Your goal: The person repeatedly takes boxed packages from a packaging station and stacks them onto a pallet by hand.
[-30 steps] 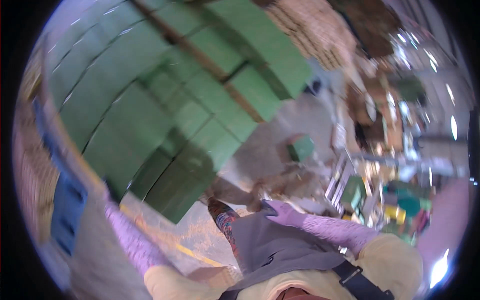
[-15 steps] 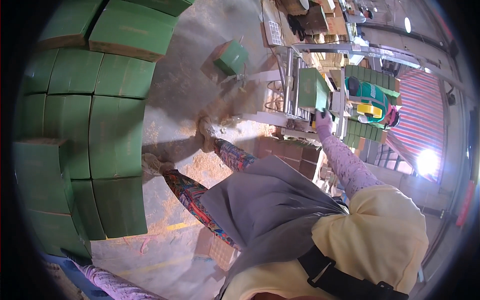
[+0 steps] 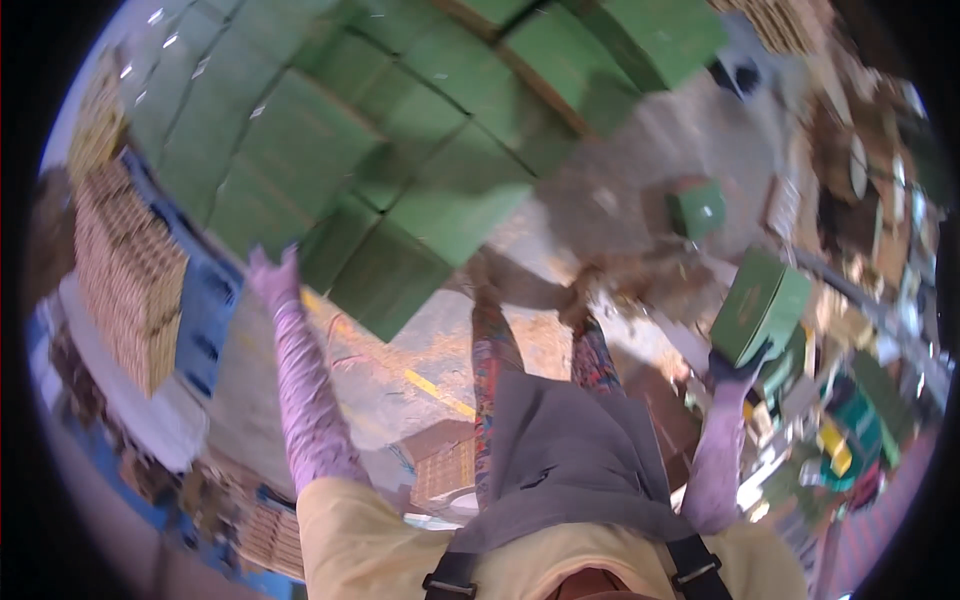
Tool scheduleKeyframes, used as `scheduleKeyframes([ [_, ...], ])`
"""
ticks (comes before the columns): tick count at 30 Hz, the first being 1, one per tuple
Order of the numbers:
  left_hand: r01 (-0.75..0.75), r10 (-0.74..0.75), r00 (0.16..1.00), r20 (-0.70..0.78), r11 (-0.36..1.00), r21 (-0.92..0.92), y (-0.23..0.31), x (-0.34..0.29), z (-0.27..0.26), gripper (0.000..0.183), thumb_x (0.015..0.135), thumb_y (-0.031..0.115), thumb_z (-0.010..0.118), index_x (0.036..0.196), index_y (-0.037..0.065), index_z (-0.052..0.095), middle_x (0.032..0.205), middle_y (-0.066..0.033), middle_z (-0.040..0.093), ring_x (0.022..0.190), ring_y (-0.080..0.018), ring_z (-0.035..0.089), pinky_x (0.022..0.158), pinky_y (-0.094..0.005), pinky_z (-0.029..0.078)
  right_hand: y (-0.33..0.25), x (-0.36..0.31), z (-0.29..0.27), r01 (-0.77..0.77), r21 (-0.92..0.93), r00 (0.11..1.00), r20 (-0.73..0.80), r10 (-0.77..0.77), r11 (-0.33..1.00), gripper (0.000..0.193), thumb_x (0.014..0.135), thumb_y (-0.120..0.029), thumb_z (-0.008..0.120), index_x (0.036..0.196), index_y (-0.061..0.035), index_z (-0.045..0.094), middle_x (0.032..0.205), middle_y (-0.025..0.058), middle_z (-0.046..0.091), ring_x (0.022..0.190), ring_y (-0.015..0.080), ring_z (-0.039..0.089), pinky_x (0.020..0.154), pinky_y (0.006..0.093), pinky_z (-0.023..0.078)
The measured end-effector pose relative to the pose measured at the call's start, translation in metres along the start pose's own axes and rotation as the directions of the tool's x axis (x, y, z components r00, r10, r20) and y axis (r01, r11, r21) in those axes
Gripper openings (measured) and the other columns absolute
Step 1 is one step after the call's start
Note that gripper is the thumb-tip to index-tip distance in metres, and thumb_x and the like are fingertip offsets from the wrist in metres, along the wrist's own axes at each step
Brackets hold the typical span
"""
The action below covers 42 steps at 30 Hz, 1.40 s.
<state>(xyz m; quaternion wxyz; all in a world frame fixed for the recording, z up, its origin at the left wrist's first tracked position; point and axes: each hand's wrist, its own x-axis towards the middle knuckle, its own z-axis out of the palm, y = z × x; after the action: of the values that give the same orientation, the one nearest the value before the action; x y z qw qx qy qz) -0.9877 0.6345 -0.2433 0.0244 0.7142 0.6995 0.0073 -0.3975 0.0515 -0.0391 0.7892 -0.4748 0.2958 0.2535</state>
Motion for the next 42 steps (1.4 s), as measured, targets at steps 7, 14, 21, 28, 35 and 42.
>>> scheduleKeyframes([
  [7, 0.121, -0.132, 0.892, 0.432, 0.991, 0.053, 0.144, 0.02, -0.069, 0.088, 0.074, 0.048, 0.079, 0.149, 0.041, 0.033, 0.161, -0.0147, 0.019, 0.143, -0.0451, 0.025, 0.11, -0.0616, 0.032, 0.173, 0.017, 0.252, 0.069, -0.652, 0.953, 0.267, 0.144, 0.755, 0.053, 0.087, -0.007, 0.065, 0.136, -0.0008, 0.047, 0.121, 0.0116, 0.061, 0.108, 0.0219, 0.062, 0.092, 0.0336, 0.051],
  [14, 0.103, -0.115, 0.846, 0.52, 0.993, 0.051, 0.132, 0.043, -0.071, 0.09, 0.073, 0.043, 0.081, 0.149, 0.042, 0.032, 0.161, -0.0153, 0.016, 0.141, -0.0482, 0.026, 0.108, -0.0626, 0.036, 0.402, 0.129, 0.526, 0.701, -0.669, 0.534, 0.722, 0.44, 0.247, 0.076, 0.077, -0.032, 0.082, 0.136, 0.0051, 0.052, 0.13, 0.0128, 0.061, 0.112, 0.0156, 0.058, 0.097, 0.0272, 0.045],
  [21, 0.111, -0.114, 0.814, 0.569, 0.993, 0.04, 0.133, 0.051, -0.078, 0.091, 0.073, 0.043, 0.08, 0.15, 0.041, 0.031, 0.16, -0.0168, 0.017, 0.142, -0.0484, 0.024, 0.11, -0.0623, 0.032, 0.488, 0.186, 0.54, 0.802, -0.387, 0.551, 0.773, 0.314, -0.454, 0.084, 0.087, -0.048, 0.066, 0.147, 0.0015, 0.034, 0.143, 0.023, 0.047, 0.13, 0.0338, 0.048, 0.108, 0.0377, 0.038],
  [28, -0.016, -0.013, 0.846, 0.533, 0.999, 0.05, 0.149, 0.042, -0.069, 0.087, 0.072, 0.048, 0.08, 0.147, 0.031, 0.039, 0.152, -0.0214, 0.031, 0.136, -0.0492, 0.034, 0.107, -0.059, 0.038, 0.493, 0.126, 0.492, 0.902, 0.069, -0.069, 0.997, 0.015, -0.427, 0.052, 0.089, -0.027, 0.059, 0.127, 0.0077, 0.054, 0.128, 0.0262, 0.056, 0.122, 0.0402, 0.051, 0.107, 0.046, 0.039],
  [35, -0.279, 0.144, 0.847, 0.512, 0.94, 0.198, 0.148, 0.037, -0.099, 0.092, 0.074, 0.06, 0.073, 0.149, 0.019, 0.037, 0.146, -0.027, 0.039, 0.131, -0.0406, 0.043, 0.106, -0.0522, 0.039, 0.344, -0.094, 0.201, 0.885, -0.464, 0.414, 0.818, 0.399, 0.034, 0.064, 0.089, -0.032, 0.064, 0.14, 0.0001, 0.043, 0.131, 0.0242, 0.052, 0.123, 0.0374, 0.051, 0.104, 0.0445, 0.043],
  [42, -0.385, 0.512, 0.747, 0.424, 0.853, -0.353, 0.384, -0.169, -0.117, 0.083, 0.077, 0.036, 0.077, 0.137, -0.009, 0.042, 0.14, -0.0307, 0.045, 0.131, -0.0444, 0.042, 0.112, -0.0449, 0.034, 0.055, -0.137, -0.075, 0.138, -0.947, 0.989, 0.117, 0.089, -0.289, 0.049, 0.089, -0.033, 0.061, 0.127, -0.0032, 0.057, 0.122, 0.0215, 0.062, 0.114, 0.0357, 0.059, 0.098, 0.0397, 0.047],
])
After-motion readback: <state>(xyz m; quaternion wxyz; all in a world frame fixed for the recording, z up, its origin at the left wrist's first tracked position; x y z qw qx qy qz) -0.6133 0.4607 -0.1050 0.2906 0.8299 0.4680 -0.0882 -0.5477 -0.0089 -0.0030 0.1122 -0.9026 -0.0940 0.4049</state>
